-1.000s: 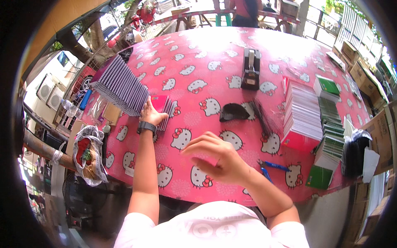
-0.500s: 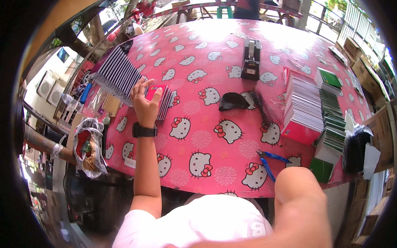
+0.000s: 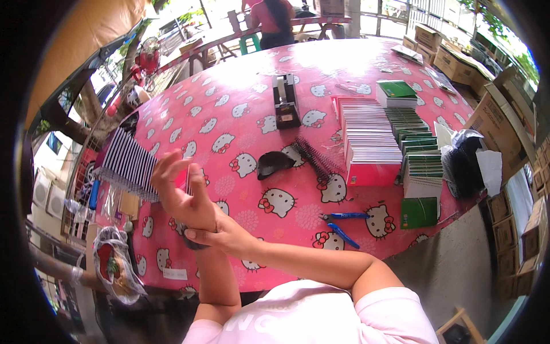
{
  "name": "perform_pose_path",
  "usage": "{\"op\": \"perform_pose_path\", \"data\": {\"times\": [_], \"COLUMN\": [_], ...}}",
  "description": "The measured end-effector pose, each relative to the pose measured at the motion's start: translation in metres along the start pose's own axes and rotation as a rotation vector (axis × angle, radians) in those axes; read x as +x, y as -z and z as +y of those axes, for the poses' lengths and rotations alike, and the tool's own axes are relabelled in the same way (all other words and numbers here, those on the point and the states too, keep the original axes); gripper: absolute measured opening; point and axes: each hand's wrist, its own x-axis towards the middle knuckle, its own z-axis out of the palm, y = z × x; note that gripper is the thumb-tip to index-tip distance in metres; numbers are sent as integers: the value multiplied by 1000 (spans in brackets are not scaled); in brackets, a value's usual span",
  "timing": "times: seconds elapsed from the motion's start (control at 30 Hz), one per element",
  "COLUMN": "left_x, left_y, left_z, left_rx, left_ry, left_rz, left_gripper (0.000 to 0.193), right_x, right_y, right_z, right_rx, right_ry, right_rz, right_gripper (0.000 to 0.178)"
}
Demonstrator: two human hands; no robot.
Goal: The person assembles spiral-bound notebooks by inserting a metal coil into the punched holes of stacked paper and covers. They use a black plastic tool to guide the coil and a pair of pliers to crimp the ends, then stack the finished notebooks on the table.
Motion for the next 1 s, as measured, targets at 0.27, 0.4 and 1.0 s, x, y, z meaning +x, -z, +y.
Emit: {"op": "perform_pose_path", "data": {"times": [0.27,0.4,1.0], "left_x": [5,11,-51], "left_y": [-23,-26,-3], "left_z": [11,9,-38], "left_rx": [-2150,-1648,-848], "left_ry": [557,393,795], "left_rz": [-134,-185,-147], "left_gripper": [18,18,8], "right_x": [-3,0,-113], "right_y": [3,11,214], "right_z": [-17,-13,-121], "right_rx": [-61,33,-1893], "right_ry": [-46,-99,216], "right_rz": [-18,-110,550], "right_gripper": [37,39,37]}}
